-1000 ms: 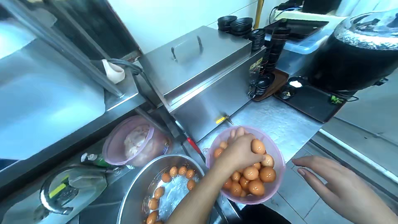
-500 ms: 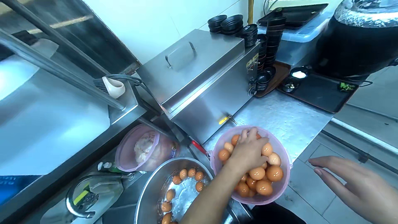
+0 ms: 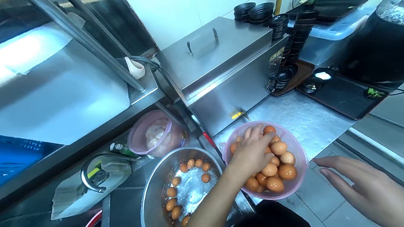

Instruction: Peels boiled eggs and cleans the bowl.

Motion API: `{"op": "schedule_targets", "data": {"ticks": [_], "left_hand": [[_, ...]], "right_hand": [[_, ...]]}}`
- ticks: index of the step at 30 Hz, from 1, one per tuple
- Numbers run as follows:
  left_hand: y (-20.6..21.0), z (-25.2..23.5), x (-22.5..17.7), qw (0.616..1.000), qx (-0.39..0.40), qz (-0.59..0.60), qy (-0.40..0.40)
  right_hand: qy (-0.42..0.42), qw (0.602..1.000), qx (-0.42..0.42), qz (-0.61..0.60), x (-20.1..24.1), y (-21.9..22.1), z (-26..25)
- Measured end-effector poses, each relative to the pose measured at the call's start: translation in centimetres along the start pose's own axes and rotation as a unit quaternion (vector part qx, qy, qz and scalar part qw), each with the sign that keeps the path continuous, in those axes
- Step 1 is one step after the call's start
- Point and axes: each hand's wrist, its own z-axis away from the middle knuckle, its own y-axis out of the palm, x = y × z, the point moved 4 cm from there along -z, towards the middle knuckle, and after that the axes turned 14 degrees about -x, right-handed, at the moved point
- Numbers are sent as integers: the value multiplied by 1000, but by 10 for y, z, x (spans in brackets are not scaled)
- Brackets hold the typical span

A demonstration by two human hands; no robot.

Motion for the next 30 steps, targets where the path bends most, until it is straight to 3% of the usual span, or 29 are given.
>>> {"op": "schedule_targets", "data": {"ticks": [3, 5, 7, 9, 10, 11, 12, 13, 15, 17, 18, 21, 23, 26, 28, 30], "left_hand": [[-63, 46, 27, 984, -122, 118, -46], [-101, 97, 64, 950, -174, 223, -133], [-122, 157, 107, 874, -217, 374, -222], [-113, 217, 151, 792, -258, 459, -309], [-99, 245, 168, 801, -266, 392, -366], [-82, 270, 181, 846, -232, 221, -426], [-66, 294, 188, 875, -170, 40, -451], [-50, 315, 191, 885, -149, -62, -436], [-36, 350, 188, 862, -230, -25, -452], [-34, 376, 173, 791, -334, 45, -510], [-36, 389, 167, 776, -370, 33, -509], [-47, 428, 159, 771, -431, -50, -467], [-57, 459, 158, 742, -453, -45, -491], [-64, 512, 159, 674, -483, -24, -559], [-61, 543, 158, 634, -487, 2, -601], [-54, 569, 154, 614, -477, 20, -629]], "right_hand": [[19, 999, 34, 0, 1, -12, 3], [37, 998, 57, -4, 1, -18, 6], [50, 996, 72, -6, 2, -19, 8], [49, 995, 81, -13, 7, -15, 8], [41, 995, 84, -19, 13, -11, 5], [28, 995, 88, -28, 22, -6, 2], [11, 995, 95, -41, 34, -1, -4], [-13, 993, 101, -59, 48, 5, -11], [-67, 985, 111, -112, 82, 18, -25], [-117, 967, 138, -179, 125, 36, -34], [-139, 955, 160, -206, 148, 50, -36], [-210, 927, 236, -204, 214, 108, -28], [-231, 910, 283, -195, 246, 158, -12], [-126, 867, 430, -219, 277, 249, 10], [18, 815, 543, -202, 297, 312, 25], [171, 767, 588, -193, 315, 366, 44]]}}
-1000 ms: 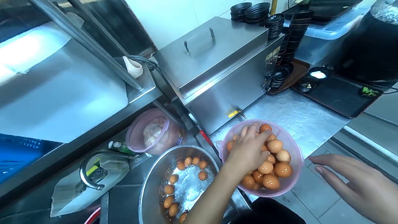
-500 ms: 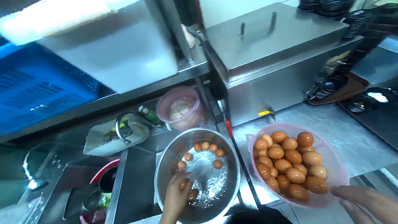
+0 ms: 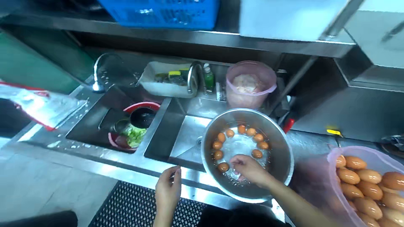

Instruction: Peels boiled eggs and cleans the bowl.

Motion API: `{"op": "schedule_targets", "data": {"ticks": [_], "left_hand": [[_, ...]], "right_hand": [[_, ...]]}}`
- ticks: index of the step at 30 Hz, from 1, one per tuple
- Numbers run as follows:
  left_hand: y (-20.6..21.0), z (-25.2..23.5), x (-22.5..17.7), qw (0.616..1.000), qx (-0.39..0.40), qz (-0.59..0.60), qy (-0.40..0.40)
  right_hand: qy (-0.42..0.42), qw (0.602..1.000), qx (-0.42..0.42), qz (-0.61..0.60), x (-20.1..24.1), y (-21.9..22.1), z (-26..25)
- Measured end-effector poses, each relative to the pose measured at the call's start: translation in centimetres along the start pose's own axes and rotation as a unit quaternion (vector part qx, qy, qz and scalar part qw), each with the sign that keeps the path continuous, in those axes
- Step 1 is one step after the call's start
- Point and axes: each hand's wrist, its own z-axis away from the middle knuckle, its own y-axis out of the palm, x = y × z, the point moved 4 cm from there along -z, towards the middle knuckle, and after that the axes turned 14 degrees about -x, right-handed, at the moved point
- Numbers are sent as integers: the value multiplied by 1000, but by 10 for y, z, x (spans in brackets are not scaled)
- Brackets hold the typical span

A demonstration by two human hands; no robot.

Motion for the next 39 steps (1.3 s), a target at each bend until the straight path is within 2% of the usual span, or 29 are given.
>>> {"op": "schedule_targets", "data": {"ticks": [3, 6, 11, 16, 21, 24, 26, 28, 31, 36, 39], "left_hand": [[-13, 7, 30, 999, 26, -7, -32], [-21, 11, 55, 997, 56, -17, -41], [-22, 1, 84, 993, 100, -53, -39], [-15, -33, 77, 982, 164, -95, -9], [0, -64, 57, 973, 200, -105, 39], [13, -70, 51, 965, 227, -117, 54], [20, -71, 48, 959, 249, -122, 58], [26, -69, 50, 954, 267, -126, 54], [36, -62, 56, 945, 293, -134, 52], [45, -57, 55, 923, 344, -166, 49], [45, -60, 51, 919, 350, -175, 50]], "right_hand": [[108, 991, -34, -72, -3, 46, -51], [114, 988, -108, -4, -10, 67, -85], [100, 973, -203, 43, 4, 73, -114], [127, 956, -265, -20, 6, 76, -148], [219, 944, -233, -81, 4, 79, -165], [198, 951, -234, -31, -1, 73, -169], [138, 962, -222, 79, 1, 69, -166], [91, 950, -205, 217, 7, 67, -158], [77, 916, -176, 352, 22, 75, -143], [62, 872, -192, 445, 20, 91, -133], [51, 870, -205, 446, 14, 89, -133]]}}
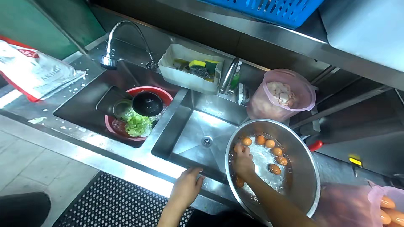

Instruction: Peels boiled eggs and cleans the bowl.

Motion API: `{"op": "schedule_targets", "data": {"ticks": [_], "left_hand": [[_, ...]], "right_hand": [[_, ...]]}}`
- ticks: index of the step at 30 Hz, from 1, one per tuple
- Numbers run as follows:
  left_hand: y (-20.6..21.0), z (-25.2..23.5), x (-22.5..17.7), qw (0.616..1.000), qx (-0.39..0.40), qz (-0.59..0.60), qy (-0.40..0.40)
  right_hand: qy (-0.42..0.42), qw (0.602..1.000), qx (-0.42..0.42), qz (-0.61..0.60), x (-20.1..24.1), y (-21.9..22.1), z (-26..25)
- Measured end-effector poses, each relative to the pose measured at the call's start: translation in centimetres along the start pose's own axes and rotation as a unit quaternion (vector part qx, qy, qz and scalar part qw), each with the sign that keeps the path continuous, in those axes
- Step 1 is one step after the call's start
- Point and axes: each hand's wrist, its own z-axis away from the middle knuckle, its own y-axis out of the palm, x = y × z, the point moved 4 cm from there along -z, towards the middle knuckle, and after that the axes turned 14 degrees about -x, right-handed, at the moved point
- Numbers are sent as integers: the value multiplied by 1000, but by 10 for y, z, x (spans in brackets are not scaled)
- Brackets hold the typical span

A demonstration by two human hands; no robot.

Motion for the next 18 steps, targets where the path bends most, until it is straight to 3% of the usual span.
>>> {"op": "schedule_targets", "data": {"ticks": [5, 9, 11, 14, 16, 18], "left_hand": [[-5, -3, -1, 1000, -2, -11, 1], [-6, -4, -2, 1000, -2, -9, 3], [-6, -2, 0, 1000, -5, -5, 4], [-4, -2, 3, 1000, -17, 0, 13], [-3, -1, 2, 1000, -10, 0, 20], [-5, -2, -1, 1000, -8, -8, 28]], "right_hand": [[-22, 998, 11, -59, -11, 0, -8], [-45, 976, -42, -211, -29, -8, -7], [-37, 943, -42, -327, -40, -16, -2], [50, 850, 23, -523, -53, -35, 12], [89, 743, 103, -655, -62, -46, 25], [73, 634, 172, -750, -72, -60, 37]]}}
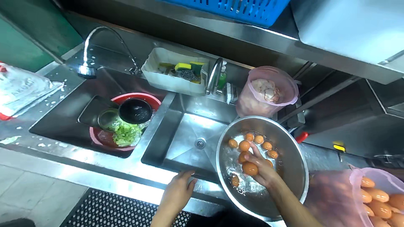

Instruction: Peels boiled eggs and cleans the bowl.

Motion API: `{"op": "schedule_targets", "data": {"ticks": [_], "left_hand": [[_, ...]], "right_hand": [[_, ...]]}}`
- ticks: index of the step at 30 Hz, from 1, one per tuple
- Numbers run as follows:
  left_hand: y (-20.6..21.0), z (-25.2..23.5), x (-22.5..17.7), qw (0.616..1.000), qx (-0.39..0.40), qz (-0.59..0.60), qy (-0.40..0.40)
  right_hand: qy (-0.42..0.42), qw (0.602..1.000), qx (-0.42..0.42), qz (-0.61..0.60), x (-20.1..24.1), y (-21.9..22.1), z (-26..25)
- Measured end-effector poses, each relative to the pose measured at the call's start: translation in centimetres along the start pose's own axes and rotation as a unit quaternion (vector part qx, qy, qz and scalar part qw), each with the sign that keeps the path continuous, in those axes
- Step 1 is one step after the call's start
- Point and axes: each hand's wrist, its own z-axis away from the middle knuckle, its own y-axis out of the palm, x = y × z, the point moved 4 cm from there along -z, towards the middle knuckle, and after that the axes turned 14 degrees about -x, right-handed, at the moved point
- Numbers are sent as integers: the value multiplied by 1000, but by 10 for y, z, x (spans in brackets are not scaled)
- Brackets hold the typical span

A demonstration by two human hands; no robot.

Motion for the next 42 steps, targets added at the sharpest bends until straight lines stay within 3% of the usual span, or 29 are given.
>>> {"op": "schedule_targets", "data": {"ticks": [4, 8, 10, 14, 16, 18, 22, 26, 32, 35, 42], "left_hand": [[0, -3, -5, 1000, -8, -14, 20], [1, -7, -9, 997, -22, 7, 69], [0, -10, -17, 995, -9, 31, 95], [1, -16, -26, 993, 24, 35, 113], [3, -19, -26, 993, 31, 30, 110], [7, -23, -28, 993, 33, 28, 113], [9, -29, -38, 993, 44, 15, 111], [5, -31, -48, 992, 41, 16, 114], [0, -22, -44, 993, 28, 21, 112], [1, -15, -28, 994, 21, 24, 104], [12, -5, -2, 996, 28, 4, 79]], "right_hand": [[-18, 979, 121, -166, 21, -24, 36], [-125, 975, 132, -132, 74, -65, 89], [-196, 973, 79, -93, 107, -99, 128], [-296, 947, -126, 4, 149, -186, 206], [-277, 925, -250, 65, 151, -222, 231], [-239, 913, -322, 77, 140, -253, 242], [-154, 909, -379, 82, 105, -288, 238], [-110, 904, -394, 128, 102, -287, 229], [-64, 841, -376, 384, 114, -266, 201], [-71, 805, -365, 461, 115, -263, 193], [-131, 765, -308, 550, 121, -259, 203]]}}
